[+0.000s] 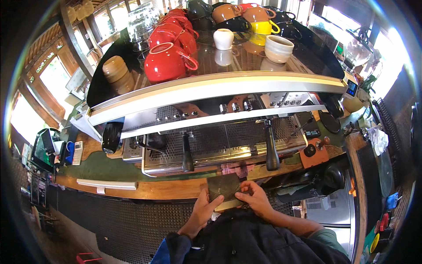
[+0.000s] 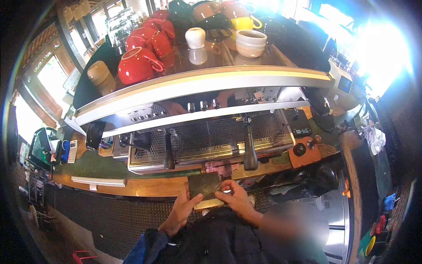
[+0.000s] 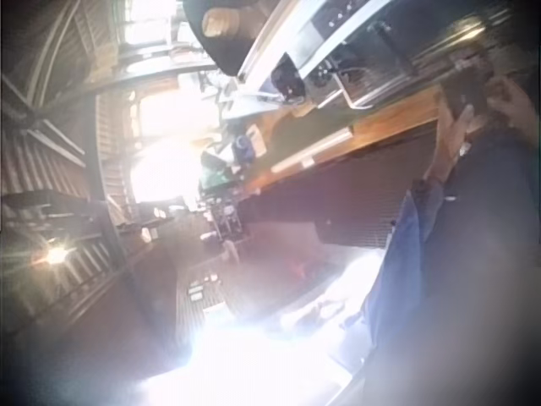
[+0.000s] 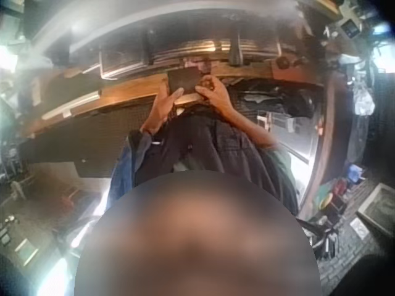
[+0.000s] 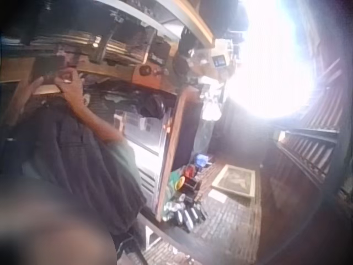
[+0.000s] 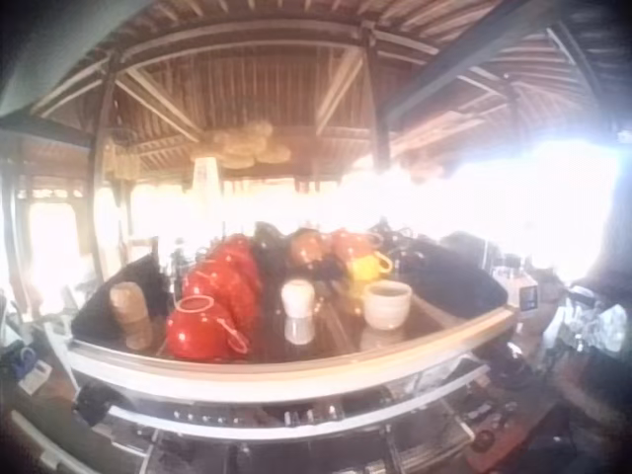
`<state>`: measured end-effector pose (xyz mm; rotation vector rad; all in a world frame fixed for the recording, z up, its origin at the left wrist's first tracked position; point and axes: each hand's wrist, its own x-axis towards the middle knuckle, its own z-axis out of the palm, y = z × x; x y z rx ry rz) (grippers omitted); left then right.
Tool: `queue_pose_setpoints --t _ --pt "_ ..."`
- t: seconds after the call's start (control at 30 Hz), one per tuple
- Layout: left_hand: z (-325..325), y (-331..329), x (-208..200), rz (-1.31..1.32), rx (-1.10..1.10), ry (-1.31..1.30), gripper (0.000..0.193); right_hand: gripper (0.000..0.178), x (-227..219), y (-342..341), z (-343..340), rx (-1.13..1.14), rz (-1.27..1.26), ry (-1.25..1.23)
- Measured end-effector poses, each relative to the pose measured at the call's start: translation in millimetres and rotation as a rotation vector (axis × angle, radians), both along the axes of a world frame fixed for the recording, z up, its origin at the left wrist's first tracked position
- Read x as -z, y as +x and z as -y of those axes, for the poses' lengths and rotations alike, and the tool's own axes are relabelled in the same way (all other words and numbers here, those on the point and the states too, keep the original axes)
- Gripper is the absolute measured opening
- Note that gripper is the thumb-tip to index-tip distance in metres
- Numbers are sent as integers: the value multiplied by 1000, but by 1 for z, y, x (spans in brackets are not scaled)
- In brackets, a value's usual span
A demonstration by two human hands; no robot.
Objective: The person operates an espresso machine to brew coffee into a cup, then fills a glass with water from a dispenser. They place both the coffee cup and water glass onto a tray and hand the tray to a customer.
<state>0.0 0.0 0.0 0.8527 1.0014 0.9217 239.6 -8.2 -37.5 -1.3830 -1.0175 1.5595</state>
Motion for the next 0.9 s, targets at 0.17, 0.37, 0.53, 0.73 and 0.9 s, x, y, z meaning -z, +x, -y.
queue_pose_setpoints --t 0.17,0.37,0.53,0.73,0.9 --pt "-29 39 -21 12 44 -46 46 35 -46 28 -12 187 -133 128" --pt "-72 80 -34 105 -3 73 48 46 -72 60 -58 184 73 297" --pt "-70 79 -26 327 17 -88 48 51 -74 76 -63 29 -42 339" --pt "-56 69 -1 333 -50 -126 52 55 -63 64 -65 -93 -131 373" --pt "-52 69 -8 390 -100 -82 54 57 -55 57 -71 -107 -166 435"
